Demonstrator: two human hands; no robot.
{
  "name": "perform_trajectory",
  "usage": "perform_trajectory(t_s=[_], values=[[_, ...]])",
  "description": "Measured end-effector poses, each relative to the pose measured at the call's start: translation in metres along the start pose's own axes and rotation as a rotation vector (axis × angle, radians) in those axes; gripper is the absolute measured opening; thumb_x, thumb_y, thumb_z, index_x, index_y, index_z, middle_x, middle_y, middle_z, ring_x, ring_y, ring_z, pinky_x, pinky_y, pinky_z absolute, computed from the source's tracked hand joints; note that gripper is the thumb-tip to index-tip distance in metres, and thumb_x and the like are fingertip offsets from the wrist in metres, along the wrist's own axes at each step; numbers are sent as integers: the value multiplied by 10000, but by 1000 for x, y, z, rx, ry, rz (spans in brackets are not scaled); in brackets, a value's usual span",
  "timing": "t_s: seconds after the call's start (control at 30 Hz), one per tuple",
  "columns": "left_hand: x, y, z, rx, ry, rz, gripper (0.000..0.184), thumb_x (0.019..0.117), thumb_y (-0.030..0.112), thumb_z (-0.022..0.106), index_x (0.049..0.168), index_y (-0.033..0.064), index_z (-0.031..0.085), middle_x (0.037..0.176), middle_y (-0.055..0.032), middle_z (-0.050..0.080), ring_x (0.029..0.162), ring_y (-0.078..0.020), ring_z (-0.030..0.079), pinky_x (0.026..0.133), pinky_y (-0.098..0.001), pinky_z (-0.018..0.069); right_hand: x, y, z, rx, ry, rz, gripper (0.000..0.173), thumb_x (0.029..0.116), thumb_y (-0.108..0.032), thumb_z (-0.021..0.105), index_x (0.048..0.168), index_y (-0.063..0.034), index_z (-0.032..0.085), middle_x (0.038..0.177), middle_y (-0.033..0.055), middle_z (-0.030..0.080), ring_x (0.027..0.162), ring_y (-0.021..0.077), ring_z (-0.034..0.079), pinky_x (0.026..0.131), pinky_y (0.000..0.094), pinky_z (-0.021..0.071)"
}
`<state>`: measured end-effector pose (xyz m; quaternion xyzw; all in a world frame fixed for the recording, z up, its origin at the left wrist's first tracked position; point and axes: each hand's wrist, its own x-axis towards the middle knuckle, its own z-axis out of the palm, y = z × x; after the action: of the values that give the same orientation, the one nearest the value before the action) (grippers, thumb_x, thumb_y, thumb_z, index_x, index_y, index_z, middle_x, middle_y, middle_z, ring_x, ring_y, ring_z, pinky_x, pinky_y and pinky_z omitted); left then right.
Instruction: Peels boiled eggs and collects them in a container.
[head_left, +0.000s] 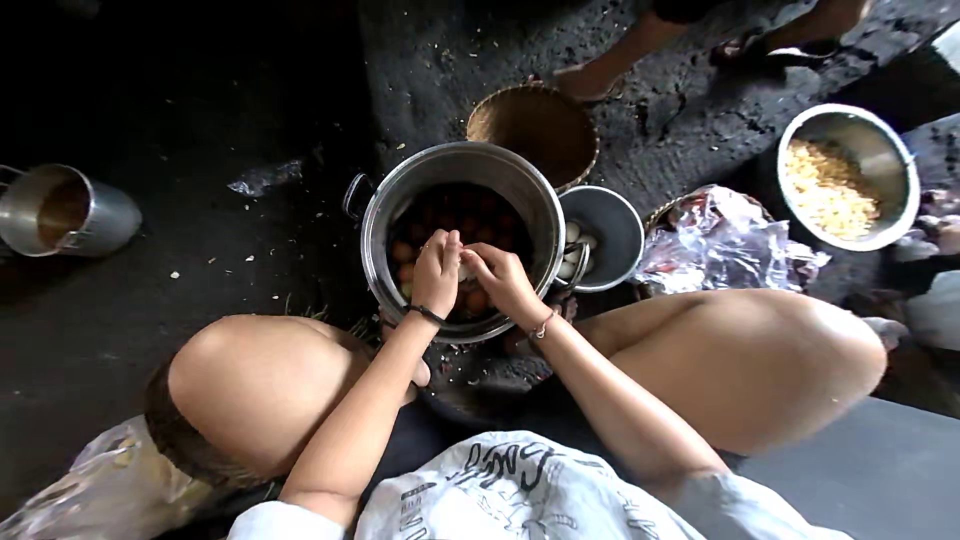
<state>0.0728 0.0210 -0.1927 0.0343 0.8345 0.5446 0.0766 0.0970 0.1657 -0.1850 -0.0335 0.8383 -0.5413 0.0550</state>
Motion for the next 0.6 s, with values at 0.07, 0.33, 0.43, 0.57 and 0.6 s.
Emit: perform_trajectory(t_s=[0.07,0.33,0.43,0.57,0.6], values=[[-2,1,-2,46,-5,6,465,1117,386,299,1107,47,617,991,-123,631,899,-229,639,812,-448,541,-1,-1,1,-35,3,-14,261,1082,-125,489,1178,21,683,900,149,712,744,190,700,719,365,607],[-7,4,-6,7,7,-12,565,1113,461,250,1147,65,652,1035,-94,671,955,-198,648,871,-443,536,0,0,-1,65,-59,4,287,1060,-242,571,1197,-17,686,876,107,719,687,149,693,669,333,612],[-7,3,-6,39,-7,-17,555,1111,466,255,1110,68,642,961,-94,651,854,-196,629,782,-430,536,-1,-3,2,-5,-38,-22,272,1084,-170,506,1157,17,689,846,125,715,699,160,701,692,339,613],[-5,4,-6,47,-1,-26,571,1108,483,259,1084,73,656,950,-87,654,847,-190,635,785,-426,538,-2,-3,1,-14,-36,-14,277,1094,-141,465,1147,26,680,828,126,705,676,150,699,673,317,618],[-3,4,-5,48,0,-27,558,1112,463,265,1076,67,657,950,-88,656,854,-189,637,791,-422,536,-2,-2,1,-14,-35,-8,272,1091,-136,468,1147,24,681,834,127,706,680,152,700,673,321,618]])
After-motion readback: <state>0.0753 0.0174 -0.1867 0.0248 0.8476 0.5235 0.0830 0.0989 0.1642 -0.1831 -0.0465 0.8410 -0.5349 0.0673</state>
